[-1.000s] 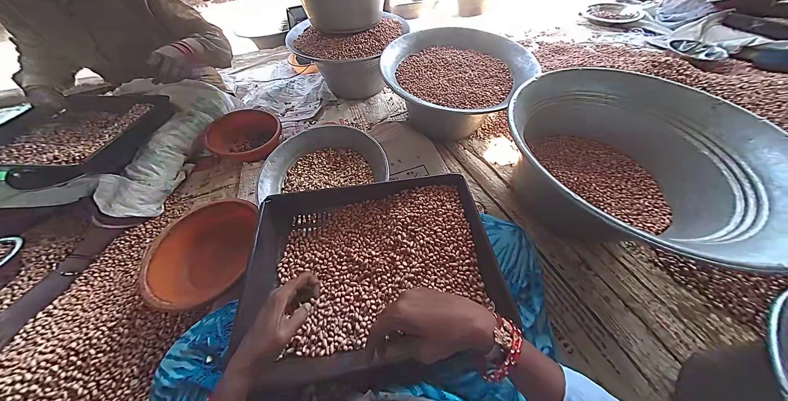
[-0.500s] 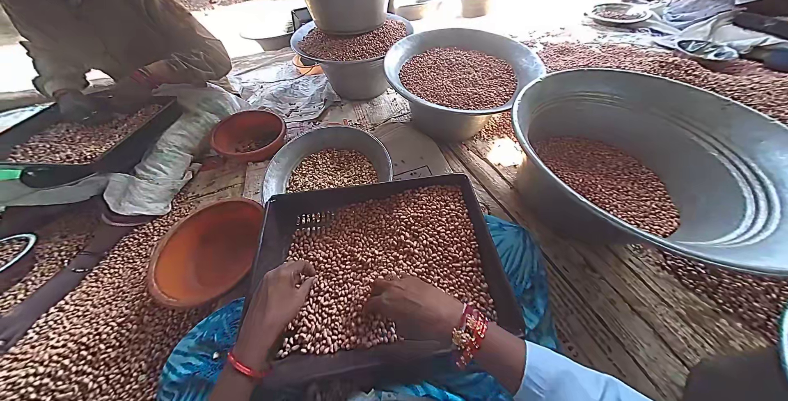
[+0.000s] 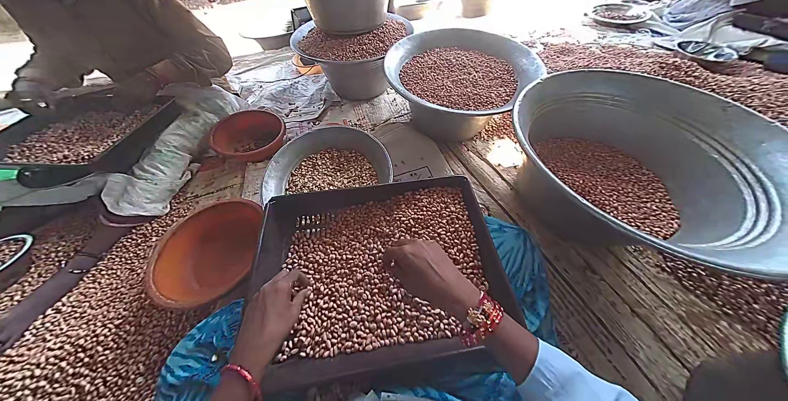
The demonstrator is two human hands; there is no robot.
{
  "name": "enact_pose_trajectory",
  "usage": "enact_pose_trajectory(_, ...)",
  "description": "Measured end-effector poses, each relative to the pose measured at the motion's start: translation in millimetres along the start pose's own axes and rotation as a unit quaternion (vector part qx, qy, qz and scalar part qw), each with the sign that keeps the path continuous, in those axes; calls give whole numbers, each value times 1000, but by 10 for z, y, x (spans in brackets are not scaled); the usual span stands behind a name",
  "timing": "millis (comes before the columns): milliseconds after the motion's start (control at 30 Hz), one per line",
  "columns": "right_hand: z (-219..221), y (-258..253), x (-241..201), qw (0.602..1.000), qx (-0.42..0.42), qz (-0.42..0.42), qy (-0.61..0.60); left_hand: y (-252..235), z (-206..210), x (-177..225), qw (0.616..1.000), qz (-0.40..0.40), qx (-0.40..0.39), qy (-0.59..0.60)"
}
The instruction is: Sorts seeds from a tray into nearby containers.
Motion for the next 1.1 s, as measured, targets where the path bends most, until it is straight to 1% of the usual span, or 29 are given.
enact_pose_trajectory(100, 131, -31, -66, 999, -33, -13, 11, 18, -36, 1, 999, 19, -21, 43)
enact_pose_trajectory(133, 167, -42, -88, 999, -43, -18, 13, 57, -78, 3, 995, 45, -47, 82)
enact_pose_trajectory(167, 203, -47, -107, 998, -47, -25, 17, 114, -136, 7, 982, 86, -103, 136)
enact_pose_trajectory(200, 241, -47, -128, 998, -53, -34, 20, 176, -194, 0, 951, 134, -189, 203)
enact_pose_trajectory(233, 292, -48, -144, 997, -54, -43, 27, 241, -239, -2, 902, 183, -277, 274)
enact_pose_trajectory(267, 343, -47, -162, 996, -58, -51, 37, 301, -283, 17, 858, 215, -328, 331)
enact_pose_trajectory(300, 386, -44, -181, 995, -62, -56, 51, 337, -340, 32, 850, 225, -318, 353)
enact_pose_trajectory(333, 421, -39, -196, 994, -72, -54, 61, 339, -397, 23, 880, 217, -253, 337)
enact_pose_trajectory(367, 462, -35, -203, 993, -78, -51, 69, 316, -441, -3, 926, 194, -161, 280)
enact_pose_trajectory(400, 493, -36, -204, 993, -82, -46, 74, 270, -465, -21, 963, 163, -71, 202)
enact_pose_trajectory(433, 512, -40, -203, 993, -85, -43, 76, 209, -463, -41, 980, 136, -6, 142)
enact_pose_trajectory(467, 523, -45, -203, 992, -90, -40, 77, 146, -436, -63, 988, 122, 36, 94)
enact_pose_trajectory(500, 524, -52, -199, 992, -94, -38, 77, 89, -397, -76, 990, 116, 60, 54)
enact_pose_trajectory(567, 526, -50, -193, 991, -109, -33, 77, 24, -303, -58, 990, 116, 77, -8)
enact_pose_trajectory(667, 534, -52, -191, 988, -123, -37, 88, -23, -194, 5, 991, 81, 53, -88)
enact_pose_trajectory(733, 476, -31, -213, 988, -127, -62, 67, -33, -156, 23, 989, 74, 51, -115)
enact_pose_trajectory(800, 364, 15, -281, 980, -143, -135, -34, -22, -136, 6, 986, 86, 70, -123)
enact_pose_trajectory(867, 247, 75, -340, 953, -165, -208, -148, -6, -108, -1, 985, 80, 77, -129)
enact_pose_trajectory(900, 177, 102, -333, 951, -166, -204, -162, -4, -93, 2, 985, 74, 77, -138)
enact_pose_trajectory(933, 104, 130, -297, 963, -163, -165, -136, -2, -80, 10, 984, 66, 73, -148)
enact_pose_trajectory(967, 26, 160, -248, 978, -163, -98, -83, 1, -73, 23, 983, 59, 68, -157)
enact_pose_trajectory(1000, -44, 191, -197, 985, -169, -16, -20, 4, -72, 39, 983, 58, 66, -162)
enact_pose_trajectory(1067, -119, 252, -114, 969, -202, 125, 69, 16, -68, 64, 982, 62, 66, -165)
enact_pose_trajectory(1100, -115, 280, -76, 958, -221, 164, 79, 18, -67, 74, 983, 54, 58, -166)
Point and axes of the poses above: each hand's wrist, its own y-axis away from the middle knuckle, its own z-axis out of the palm, x = y × z, the point moved 4 cm from there along -y, towards the middle knuckle, and after that the axes turned 10 degrees about y, right-handed, at the moved point
